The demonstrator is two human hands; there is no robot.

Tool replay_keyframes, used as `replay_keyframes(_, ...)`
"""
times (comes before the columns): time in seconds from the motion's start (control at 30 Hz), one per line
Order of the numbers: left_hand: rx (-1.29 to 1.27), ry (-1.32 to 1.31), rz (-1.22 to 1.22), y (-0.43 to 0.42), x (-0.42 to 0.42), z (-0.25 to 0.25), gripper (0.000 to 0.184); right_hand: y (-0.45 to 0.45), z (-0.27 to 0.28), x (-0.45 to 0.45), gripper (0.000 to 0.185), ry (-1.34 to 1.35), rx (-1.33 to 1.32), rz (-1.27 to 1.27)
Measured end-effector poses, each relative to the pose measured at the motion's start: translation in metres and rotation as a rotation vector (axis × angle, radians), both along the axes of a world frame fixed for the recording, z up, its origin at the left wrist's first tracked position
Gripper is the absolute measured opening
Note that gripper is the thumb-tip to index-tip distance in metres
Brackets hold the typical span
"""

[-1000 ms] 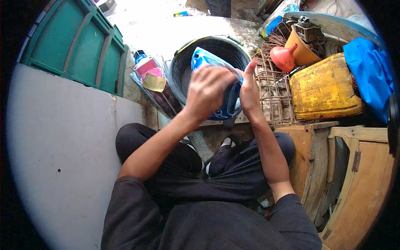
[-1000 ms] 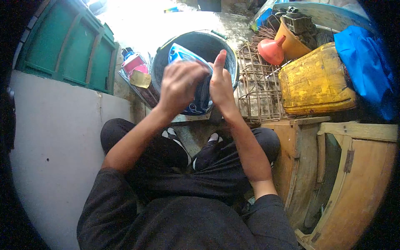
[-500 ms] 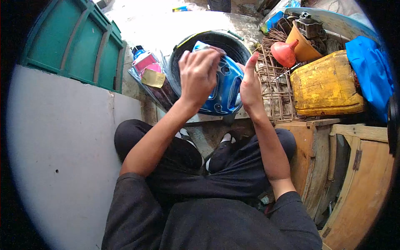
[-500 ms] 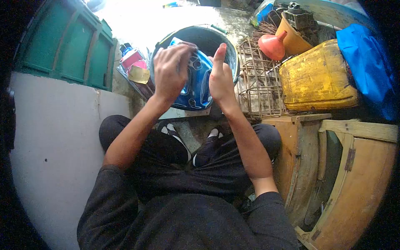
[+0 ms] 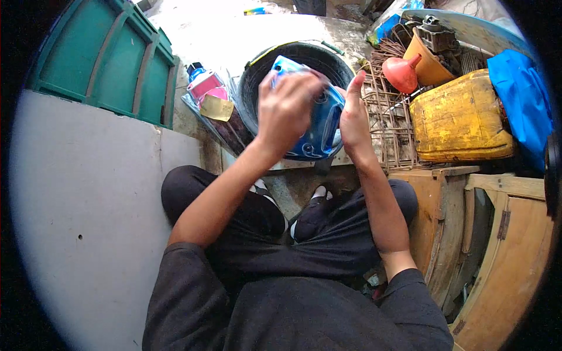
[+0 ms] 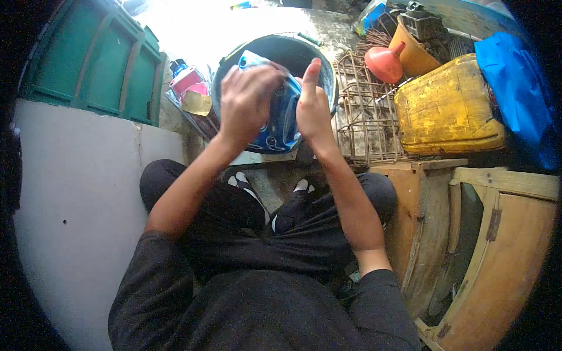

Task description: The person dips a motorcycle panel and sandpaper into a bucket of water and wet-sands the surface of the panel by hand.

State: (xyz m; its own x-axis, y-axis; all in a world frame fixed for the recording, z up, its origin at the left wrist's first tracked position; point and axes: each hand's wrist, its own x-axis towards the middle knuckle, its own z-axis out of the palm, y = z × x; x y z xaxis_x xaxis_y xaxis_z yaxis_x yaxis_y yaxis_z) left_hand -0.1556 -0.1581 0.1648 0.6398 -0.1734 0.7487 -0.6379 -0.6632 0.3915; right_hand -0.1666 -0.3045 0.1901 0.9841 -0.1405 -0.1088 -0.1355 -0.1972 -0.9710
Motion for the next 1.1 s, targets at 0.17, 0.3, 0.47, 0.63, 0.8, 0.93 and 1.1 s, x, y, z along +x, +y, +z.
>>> replay_keyframes(0.17, -0.074, 0.019, -0.156, -0.005, -0.011, -0.007, 0.018, -0.004, 0.001, 0.000, 0.100, 0.006, -0.127, 0.013)
replay_keyframes(0.3, -0.014, -0.006, 0.010, -0.001, 0.002, -0.008, 0.027, -0.011, -0.013, 0.004, 0.099, 0.002, -0.107, 0.030)
replay_keyframes(0.47, -0.082, 0.016, -0.077, -0.001, -0.001, -0.016, 0.026, 0.002, 0.005, -0.002, 0.097, -0.056, -0.094, 0.047)
replay_keyframes(0.63, -0.036, 0.034, 0.038, 0.006, 0.016, -0.008, 0.022, 0.001, 0.012, -0.004, 0.096, 0.013, -0.100, 0.034)
replay_keyframes(0.8, -0.068, -0.007, -0.077, -0.002, 0.001, -0.008, 0.019, -0.003, 0.006, -0.002, 0.096, 0.052, -0.143, 0.036)
replay_keyframes(0.93, 0.007, 0.005, 0.015, 0.003, 0.006, -0.002, 0.019, -0.002, 0.006, -0.001, 0.095, 0.023, -0.016, 0.045)
replay_keyframes(1.1, -0.103, 0.000, -0.120, -0.001, 0.003, -0.016, 0.025, -0.005, -0.002, 0.000, 0.097, -0.035, -0.107, 0.061)
